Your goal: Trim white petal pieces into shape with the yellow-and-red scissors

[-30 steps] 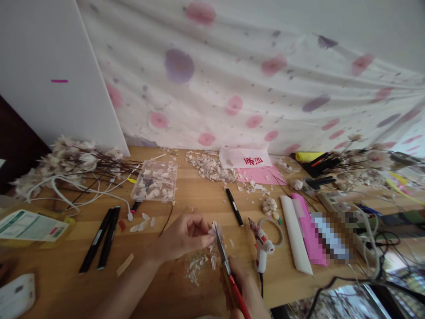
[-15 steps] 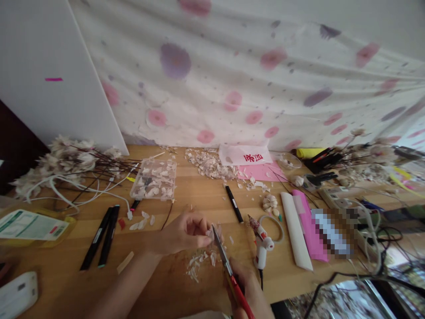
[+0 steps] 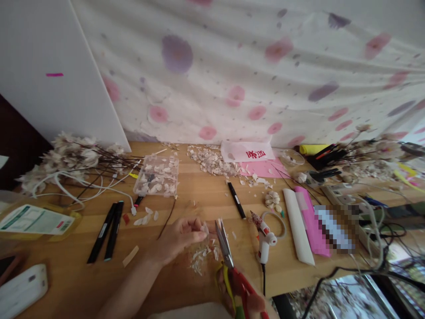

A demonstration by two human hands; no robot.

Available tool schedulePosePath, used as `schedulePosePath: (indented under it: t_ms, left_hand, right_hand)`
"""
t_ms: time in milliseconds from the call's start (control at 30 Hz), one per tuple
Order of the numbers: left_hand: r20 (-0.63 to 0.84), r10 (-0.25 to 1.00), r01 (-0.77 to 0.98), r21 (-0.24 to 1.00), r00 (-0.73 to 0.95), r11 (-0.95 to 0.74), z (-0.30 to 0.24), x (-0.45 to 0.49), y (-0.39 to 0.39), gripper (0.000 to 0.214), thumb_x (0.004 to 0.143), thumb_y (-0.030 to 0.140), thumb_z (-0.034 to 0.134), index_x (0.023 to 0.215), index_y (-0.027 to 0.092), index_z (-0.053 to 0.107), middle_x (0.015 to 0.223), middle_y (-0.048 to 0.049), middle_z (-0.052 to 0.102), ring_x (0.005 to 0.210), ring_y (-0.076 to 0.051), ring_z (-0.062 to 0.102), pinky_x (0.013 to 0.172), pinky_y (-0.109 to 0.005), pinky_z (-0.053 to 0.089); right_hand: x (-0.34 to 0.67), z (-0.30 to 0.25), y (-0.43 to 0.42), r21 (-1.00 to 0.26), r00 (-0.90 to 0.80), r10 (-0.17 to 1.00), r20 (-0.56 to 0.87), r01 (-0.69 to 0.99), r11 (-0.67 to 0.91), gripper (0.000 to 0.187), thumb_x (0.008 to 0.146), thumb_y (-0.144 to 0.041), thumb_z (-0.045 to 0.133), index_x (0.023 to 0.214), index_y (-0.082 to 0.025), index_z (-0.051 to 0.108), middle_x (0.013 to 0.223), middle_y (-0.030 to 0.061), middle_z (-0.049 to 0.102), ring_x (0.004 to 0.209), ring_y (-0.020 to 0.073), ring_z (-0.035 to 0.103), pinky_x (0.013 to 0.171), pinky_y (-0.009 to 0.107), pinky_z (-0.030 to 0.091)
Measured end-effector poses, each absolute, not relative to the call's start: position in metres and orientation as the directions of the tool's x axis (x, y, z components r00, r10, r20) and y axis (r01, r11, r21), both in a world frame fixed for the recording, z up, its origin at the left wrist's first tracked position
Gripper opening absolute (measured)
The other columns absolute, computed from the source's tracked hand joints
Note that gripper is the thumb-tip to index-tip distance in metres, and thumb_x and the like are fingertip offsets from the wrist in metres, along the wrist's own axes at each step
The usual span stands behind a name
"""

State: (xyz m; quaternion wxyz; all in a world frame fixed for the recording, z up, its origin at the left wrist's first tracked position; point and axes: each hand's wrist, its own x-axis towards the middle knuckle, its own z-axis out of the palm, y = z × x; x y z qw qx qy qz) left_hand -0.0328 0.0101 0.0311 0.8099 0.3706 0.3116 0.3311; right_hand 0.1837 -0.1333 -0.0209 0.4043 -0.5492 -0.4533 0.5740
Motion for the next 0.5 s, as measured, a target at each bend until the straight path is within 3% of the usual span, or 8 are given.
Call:
schedulePosePath:
  t_ms: [100, 167, 300, 400, 500]
  left_hand:
    - [-0.317, 0.809, -0.246, 0.841, 0.496, 0.481, 0.03, -0.034, 0.011, 0.042, 0.069, 0.05, 0.087, 0.067, 0.021, 0.057, 0.101, -0.0096, 0.082, 0.108, -0.028, 0.072, 0.108, -0.043, 0.044]
    - [-0.352, 0.841, -0.182, 0.872, 0.41, 0.454, 0.029, -0.034, 0.011, 0.043, 0.068, 0.053, 0.087, 0.068, 0.02, 0.059, 0.101, -0.0107, 0.082, 0.113, -0.029, 0.071, 0.107, -0.042, 0.045]
    - [-0.369, 0.86, -0.12, 0.893, 0.354, 0.433, 0.03, -0.033, 0.008, 0.042, 0.066, 0.054, 0.088, 0.074, 0.019, 0.067, 0.101, -0.0115, 0.083, 0.114, -0.03, 0.071, 0.103, -0.041, 0.049]
    - [-0.318, 0.865, -0.126, 0.912, 0.388, 0.391, 0.033, -0.033, 0.001, 0.036, 0.072, 0.051, 0.085, 0.077, 0.019, 0.07, 0.103, -0.0105, 0.082, 0.108, -0.028, 0.072, 0.101, -0.039, 0.051]
    - [-0.229, 0.896, -0.196, 0.927, 0.381, 0.321, 0.037, -0.035, -0.007, 0.031, 0.077, 0.048, 0.082, 0.078, 0.02, 0.069, 0.1, -0.0082, 0.082, 0.102, -0.025, 0.073, 0.096, -0.036, 0.053]
  right_hand:
    - [0.184, -0.017, -0.123, -0.962, -0.082, 0.959, -0.27, -0.021, -0.273, 0.094, 0.061, -0.105, 0.039, 0.095, -0.024, 0.073, 0.063, 0.0056, 0.06, 0.054, 0.0253, 0.058, 0.05, 0.036, 0.05]
    - [0.182, -0.013, -0.115, -0.96, -0.064, 0.96, -0.272, -0.047, -0.275, 0.091, 0.064, -0.104, 0.037, 0.089, -0.023, 0.071, 0.065, 0.0046, 0.06, 0.055, 0.023, 0.057, 0.05, 0.034, 0.048]
    - [0.168, -0.001, -0.097, -0.968, 0.018, 0.968, -0.249, -0.042, -0.248, 0.057, 0.087, -0.079, 0.058, 0.089, -0.023, 0.066, 0.07, 0.0007, 0.058, 0.06, 0.0187, 0.054, 0.054, 0.029, 0.046]
    - [0.154, 0.006, -0.083, -0.984, 0.074, 0.982, -0.176, -0.029, -0.174, 0.038, 0.088, -0.059, 0.073, 0.09, -0.024, 0.06, 0.074, -0.002, 0.056, 0.062, 0.0165, 0.052, 0.058, 0.027, 0.046]
    - [0.145, 0.011, -0.074, -0.996, 0.078, 0.993, -0.084, -0.038, -0.081, 0.05, 0.087, -0.074, 0.063, 0.092, -0.024, 0.059, 0.076, -0.0019, 0.055, 0.06, 0.0157, 0.049, 0.055, 0.027, 0.044]
